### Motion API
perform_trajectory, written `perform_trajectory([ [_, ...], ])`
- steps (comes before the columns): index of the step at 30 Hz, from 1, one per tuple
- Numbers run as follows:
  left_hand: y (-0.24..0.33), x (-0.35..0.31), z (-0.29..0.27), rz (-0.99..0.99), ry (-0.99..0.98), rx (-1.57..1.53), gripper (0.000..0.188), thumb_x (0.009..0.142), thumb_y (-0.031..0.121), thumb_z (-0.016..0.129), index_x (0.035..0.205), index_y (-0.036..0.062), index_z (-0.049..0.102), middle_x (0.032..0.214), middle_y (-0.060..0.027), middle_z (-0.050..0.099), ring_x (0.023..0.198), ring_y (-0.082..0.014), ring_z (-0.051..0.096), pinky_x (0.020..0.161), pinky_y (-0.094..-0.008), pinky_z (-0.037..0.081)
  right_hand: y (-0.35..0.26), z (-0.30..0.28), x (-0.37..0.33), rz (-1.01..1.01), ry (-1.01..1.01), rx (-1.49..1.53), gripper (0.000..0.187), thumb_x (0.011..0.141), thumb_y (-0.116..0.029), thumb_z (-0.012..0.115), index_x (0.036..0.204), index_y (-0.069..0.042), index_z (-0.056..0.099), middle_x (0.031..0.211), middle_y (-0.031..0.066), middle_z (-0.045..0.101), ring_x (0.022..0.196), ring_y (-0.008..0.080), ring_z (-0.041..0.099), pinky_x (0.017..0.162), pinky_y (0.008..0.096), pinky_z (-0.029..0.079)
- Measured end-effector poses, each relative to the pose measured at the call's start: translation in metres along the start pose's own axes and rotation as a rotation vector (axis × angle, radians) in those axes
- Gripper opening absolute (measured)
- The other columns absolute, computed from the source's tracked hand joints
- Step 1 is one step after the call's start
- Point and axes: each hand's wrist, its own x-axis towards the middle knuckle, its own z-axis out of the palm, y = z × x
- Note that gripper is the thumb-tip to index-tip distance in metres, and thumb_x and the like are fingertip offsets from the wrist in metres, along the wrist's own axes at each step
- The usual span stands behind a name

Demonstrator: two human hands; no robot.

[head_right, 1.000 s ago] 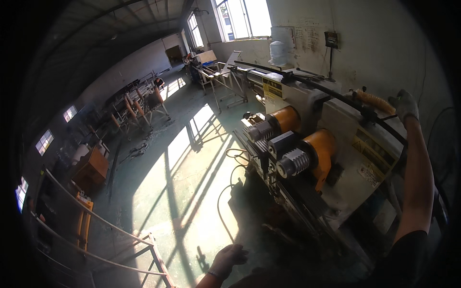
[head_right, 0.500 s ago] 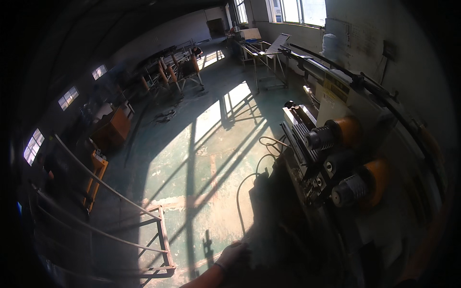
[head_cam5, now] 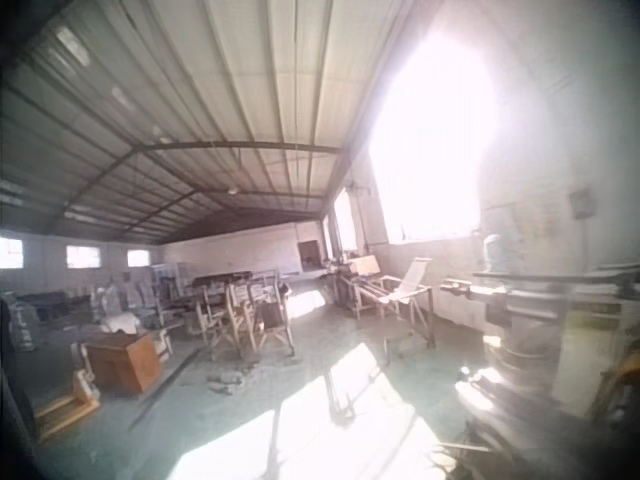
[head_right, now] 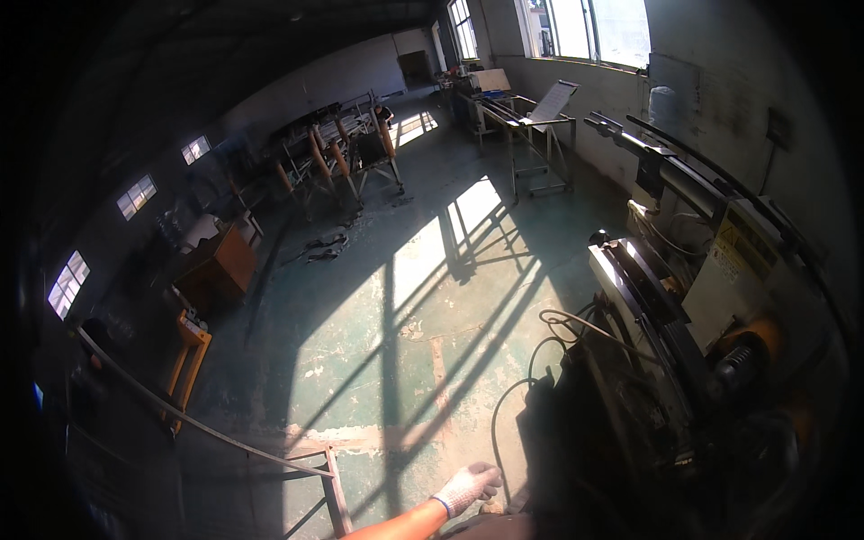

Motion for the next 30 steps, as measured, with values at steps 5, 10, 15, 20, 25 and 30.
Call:
perform_trajectory([
  [5, 0.051, 0.058, -0.110, -0.034, 0.153, 0.027, 0.050, 0.114, 0.040, 0.074, 0.141, -0.0022, 0.073, 0.117, -0.0114, 0.082, 0.095, -0.0155, 0.074, 0.085, -0.0330, 0.063, 0.001, 0.248, -0.085, 0.415, -0.590, -0.133, 0.010, 0.091, -0.020, 0.087, 0.091, -0.010, 0.084, 0.084, 0.0096, 0.082, 0.087, 0.0319, 0.081, 0.076, 0.0463, 0.065],
  [10, 0.069, 0.143, -0.196, -0.110, 0.242, -0.002, 0.044, 0.112, 0.038, 0.075, 0.133, 0.0001, 0.077, 0.119, -0.0116, 0.084, 0.097, -0.0181, 0.078, 0.089, -0.0351, 0.065, -0.007, 0.427, -0.106, 0.548, -0.970, 0.103, 0.019, 0.088, -0.024, 0.096, 0.103, -0.012, 0.092, 0.095, 0.0149, 0.087, 0.091, 0.0337, 0.086, 0.085, 0.0436, 0.069],
  [15, 0.082, 0.208, -0.289, -0.163, 0.491, 0.421, 0.044, 0.105, 0.042, 0.075, 0.128, 0.0059, 0.085, 0.111, -0.0091, 0.087, 0.095, -0.0194, 0.080, 0.091, -0.0370, 0.064, -0.033, 0.632, 0.014, 0.071, -1.210, 0.098, 0.018, 0.093, -0.035, 0.086, 0.100, -0.020, 0.092, 0.096, 0.0155, 0.086, 0.094, 0.0412, 0.083, 0.085, 0.0534, 0.067],
  [20, 0.153, 0.259, -0.412, -0.119, 0.603, 0.427, 0.036, 0.104, 0.038, 0.077, 0.120, 0.0075, 0.086, 0.100, -0.0119, 0.086, 0.094, -0.0242, 0.082, 0.089, -0.0409, 0.064, -0.139, 0.825, 0.177, -0.181, -1.030, 0.393, 0.023, 0.100, -0.035, 0.085, 0.110, -0.015, 0.089, 0.098, 0.0163, 0.084, 0.102, 0.0409, 0.081, 0.092, 0.0542, 0.065],
  [25, 0.207, 0.332, -0.516, -0.150, 0.983, 0.102, 0.040, 0.101, 0.041, 0.081, 0.121, 0.0067, 0.085, 0.116, -0.0189, 0.088, 0.113, -0.0359, 0.084, 0.100, -0.0482, 0.064, -0.259, 0.985, 0.283, -0.342, -0.935, 0.757, 0.019, 0.101, -0.030, 0.087, 0.112, -0.014, 0.085, 0.095, 0.0114, 0.084, 0.095, 0.0389, 0.080, 0.085, 0.0502, 0.065],
  [30, 0.233, 0.436, -0.617, -0.193, 0.861, 0.245, 0.040, 0.098, 0.037, 0.082, 0.127, 0.0102, 0.085, 0.127, -0.0168, 0.087, 0.122, -0.0344, 0.083, 0.107, -0.0445, 0.063, -0.270, 1.166, 0.282, -0.214, -1.153, 0.518, 0.026, 0.102, -0.031, 0.085, 0.118, -0.011, 0.088, 0.103, 0.0156, 0.086, 0.101, 0.0406, 0.082, 0.091, 0.0491, 0.065],
])
